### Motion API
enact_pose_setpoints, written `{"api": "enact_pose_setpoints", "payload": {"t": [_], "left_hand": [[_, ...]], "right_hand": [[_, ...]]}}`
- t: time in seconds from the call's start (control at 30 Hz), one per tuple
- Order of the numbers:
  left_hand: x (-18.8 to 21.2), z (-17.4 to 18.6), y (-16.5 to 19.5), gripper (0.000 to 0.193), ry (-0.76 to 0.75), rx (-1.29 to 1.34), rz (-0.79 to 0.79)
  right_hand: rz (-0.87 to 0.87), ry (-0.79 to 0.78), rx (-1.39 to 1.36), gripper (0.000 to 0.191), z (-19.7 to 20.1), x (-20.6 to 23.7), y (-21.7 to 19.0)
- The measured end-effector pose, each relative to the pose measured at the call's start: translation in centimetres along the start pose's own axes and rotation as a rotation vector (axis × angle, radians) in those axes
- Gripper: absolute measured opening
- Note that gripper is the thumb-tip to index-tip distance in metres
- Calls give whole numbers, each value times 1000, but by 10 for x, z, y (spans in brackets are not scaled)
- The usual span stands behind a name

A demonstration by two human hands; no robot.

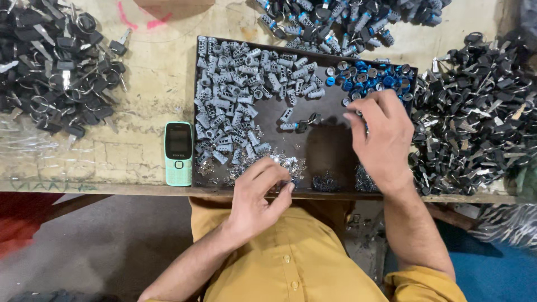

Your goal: The person sits at a workbench and assembles small lock cylinder parts by hand, picking gray plastic cylinders, blue caps, springs and pins from a tray and fitting them together one at a time, placing finished pieces back on the tray.

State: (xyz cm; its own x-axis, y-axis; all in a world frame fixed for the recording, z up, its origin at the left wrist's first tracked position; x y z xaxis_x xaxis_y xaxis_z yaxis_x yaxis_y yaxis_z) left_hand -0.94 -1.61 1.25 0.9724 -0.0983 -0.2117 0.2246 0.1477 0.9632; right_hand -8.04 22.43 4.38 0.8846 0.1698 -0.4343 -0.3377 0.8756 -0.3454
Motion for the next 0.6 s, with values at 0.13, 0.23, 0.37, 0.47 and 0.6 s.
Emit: {"api": "enact_pose_setpoints", "payload": {"t": [0.13,0.23,0.37,0.47,0.6], "left_hand": [[0,-1,-2,10,-36,-17,32],[0,-2,-1,13,4,-48,-44],[1,-2,2,13,9,-99,-83],[4,1,2,13,-9,-71,-106],[0,3,2,15,-40,57,-132]], "right_hand": [[-46,-6,16,22,0,-9,14],[73,-38,78,23,-11,-14,9],[94,33,20,15,-4,-13,-2],[-91,-37,-245,11,4,17,-24],[-321,-199,-865,17,1,60,-56]]}}
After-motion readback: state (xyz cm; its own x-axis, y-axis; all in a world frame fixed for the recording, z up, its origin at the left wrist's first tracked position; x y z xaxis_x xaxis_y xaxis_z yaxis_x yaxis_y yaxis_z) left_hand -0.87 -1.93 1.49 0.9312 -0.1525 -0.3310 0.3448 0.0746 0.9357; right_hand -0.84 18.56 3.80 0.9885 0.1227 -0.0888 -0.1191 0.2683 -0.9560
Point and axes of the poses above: each hand's wrist, its own x-axis away from the middle knuckle, its own z-axis out of the back of the hand, y = z × x, the point moved 2 cm from there along -x, towards the middle knuckle, and after that the axes turned 7 degrees about y, right-handed, at the moved point
